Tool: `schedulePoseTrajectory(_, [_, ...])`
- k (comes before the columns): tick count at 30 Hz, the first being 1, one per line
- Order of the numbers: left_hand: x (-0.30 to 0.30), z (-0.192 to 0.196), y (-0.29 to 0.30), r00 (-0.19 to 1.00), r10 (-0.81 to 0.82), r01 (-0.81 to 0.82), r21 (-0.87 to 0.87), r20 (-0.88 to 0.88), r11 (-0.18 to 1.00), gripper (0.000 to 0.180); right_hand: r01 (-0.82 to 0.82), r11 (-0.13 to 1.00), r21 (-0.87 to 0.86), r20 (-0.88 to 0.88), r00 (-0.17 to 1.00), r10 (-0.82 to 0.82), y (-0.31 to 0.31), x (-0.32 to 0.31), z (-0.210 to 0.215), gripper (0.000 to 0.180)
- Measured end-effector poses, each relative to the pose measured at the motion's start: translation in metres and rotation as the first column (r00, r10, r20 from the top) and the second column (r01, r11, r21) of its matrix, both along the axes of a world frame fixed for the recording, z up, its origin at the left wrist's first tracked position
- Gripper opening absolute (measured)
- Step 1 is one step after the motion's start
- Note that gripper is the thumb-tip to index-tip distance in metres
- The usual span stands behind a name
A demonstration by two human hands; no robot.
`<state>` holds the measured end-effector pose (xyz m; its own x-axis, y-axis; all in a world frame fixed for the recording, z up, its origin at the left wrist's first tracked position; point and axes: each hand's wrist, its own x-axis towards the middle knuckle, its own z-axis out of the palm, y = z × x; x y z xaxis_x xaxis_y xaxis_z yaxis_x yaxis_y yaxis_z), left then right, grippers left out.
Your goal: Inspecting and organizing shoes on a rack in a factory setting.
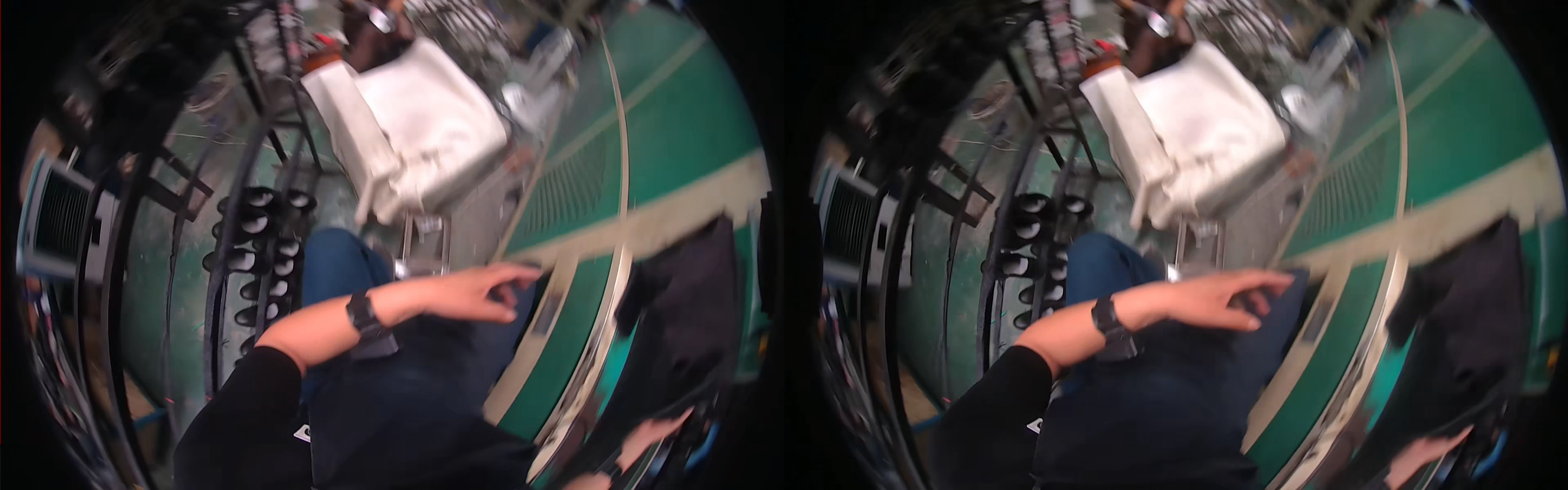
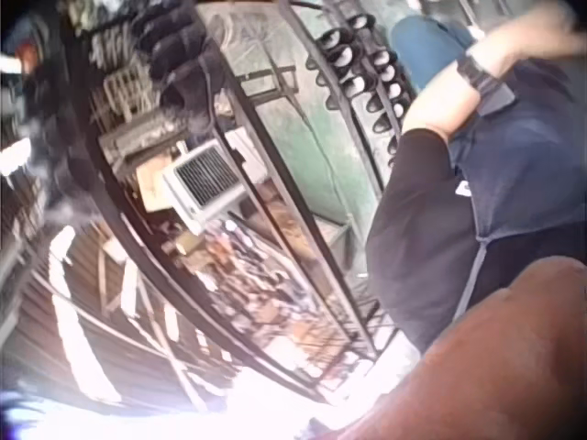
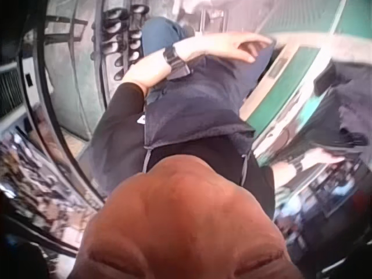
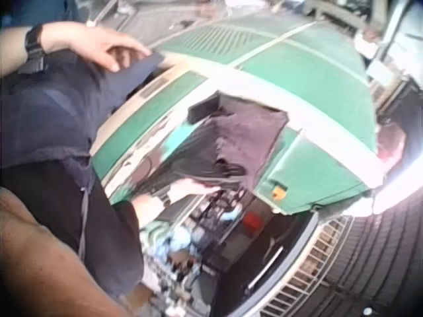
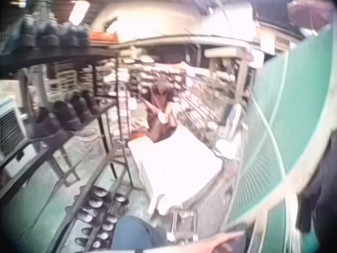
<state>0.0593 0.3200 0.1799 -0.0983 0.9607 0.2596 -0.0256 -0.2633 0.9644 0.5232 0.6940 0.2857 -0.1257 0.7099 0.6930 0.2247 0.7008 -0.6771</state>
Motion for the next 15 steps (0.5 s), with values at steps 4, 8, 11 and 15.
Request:
schedulePoseTrajectory(4, [0.039,0.036,0.014,0.888,-0.266,0.272,0.037,0.376,0.962,0.101,-0.573,0.71,-0.409,-0.354,0.817,0.455,-0.128,-0.126,0.009,0.084])
schedulePoseTrajectory(8, [0.064,0.048,-0.026,0.813,-0.188,0.325,-0.162,0.551,0.932,0.104,-0.97,-0.077,-0.23,-0.869,0.169,0.464,-0.194,-0.269,0.006,0.076])
schedulePoseTrajectory(11, [0.085,-0.02,-0.065,0.077,-0.1,0.381,0.063,0.992,0.922,0.075,-0.868,-0.028,-0.497,-0.804,0.447,0.392,-0.202,-0.323,-0.095,0.042])
schedulePoseTrajectory(15, [0.075,-0.093,-0.083,-0.24,0.069,0.297,0.006,0.968,0.955,0.064,-0.537,-0.247,-0.807,-0.574,0.811,0.113,-0.205,-0.359,-0.22,0.018])
